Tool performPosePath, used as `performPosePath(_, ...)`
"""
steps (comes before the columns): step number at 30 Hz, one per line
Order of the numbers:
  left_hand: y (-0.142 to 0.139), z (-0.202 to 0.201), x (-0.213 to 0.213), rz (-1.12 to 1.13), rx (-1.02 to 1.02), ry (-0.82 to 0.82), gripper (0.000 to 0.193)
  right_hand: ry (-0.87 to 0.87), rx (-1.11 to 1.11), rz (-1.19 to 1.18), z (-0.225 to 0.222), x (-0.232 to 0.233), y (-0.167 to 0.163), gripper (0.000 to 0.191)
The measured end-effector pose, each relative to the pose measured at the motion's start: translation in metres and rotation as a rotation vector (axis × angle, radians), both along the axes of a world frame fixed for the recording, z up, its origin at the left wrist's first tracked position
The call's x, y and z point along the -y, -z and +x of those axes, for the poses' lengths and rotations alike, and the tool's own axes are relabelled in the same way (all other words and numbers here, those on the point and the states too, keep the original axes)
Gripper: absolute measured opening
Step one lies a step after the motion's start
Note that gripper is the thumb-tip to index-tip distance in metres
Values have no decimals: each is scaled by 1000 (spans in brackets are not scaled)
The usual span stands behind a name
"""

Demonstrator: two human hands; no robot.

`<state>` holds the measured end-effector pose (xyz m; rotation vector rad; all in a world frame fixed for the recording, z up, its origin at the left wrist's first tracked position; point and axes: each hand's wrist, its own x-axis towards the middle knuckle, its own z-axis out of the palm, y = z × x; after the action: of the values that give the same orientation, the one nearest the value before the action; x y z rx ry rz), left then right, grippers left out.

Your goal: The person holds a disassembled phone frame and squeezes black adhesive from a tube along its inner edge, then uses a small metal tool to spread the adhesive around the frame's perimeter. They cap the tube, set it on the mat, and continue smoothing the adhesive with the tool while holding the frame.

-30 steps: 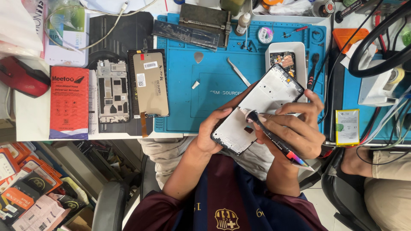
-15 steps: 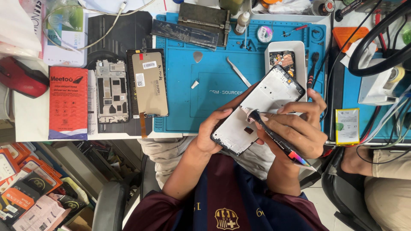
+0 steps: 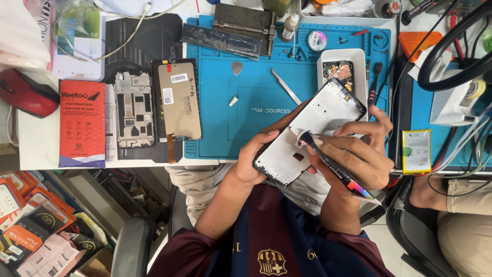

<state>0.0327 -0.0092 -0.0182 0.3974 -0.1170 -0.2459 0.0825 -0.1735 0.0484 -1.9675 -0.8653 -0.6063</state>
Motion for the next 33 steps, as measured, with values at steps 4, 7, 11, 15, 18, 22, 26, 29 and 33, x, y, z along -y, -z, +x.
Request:
performPosePath(4,0,0,0,-4,11,3,81,-14,21,7,3,2,2,22)
performPosePath(7,0,1,1,1,16,0,82,-7,27,1,3,4,4,22)
performPosePath(11,0,-1,0,-107,-51,66,81,10,46,-7,5,5,5,20)
performPosePath(15,2,-1,1,-55,-11,29,81,-10,38,5,6,6,6,21)
performPosePath(18,3,-1,2,-68,-9,29,80,5,66,-2,7,6,7,20)
performPosePath(22,5,-2,2,-94,-17,43,81,-6,40,-7,6,8,6,22)
performPosePath(26,5,-2,2,-113,-29,62,80,3,58,-10,7,9,6,20)
performPosePath(29,5,-3,2,-97,-6,50,79,6,39,-5,6,9,7,20)
performPosePath(33,6,-3,3,-117,0,61,79,41,76,-7,7,9,9,19)
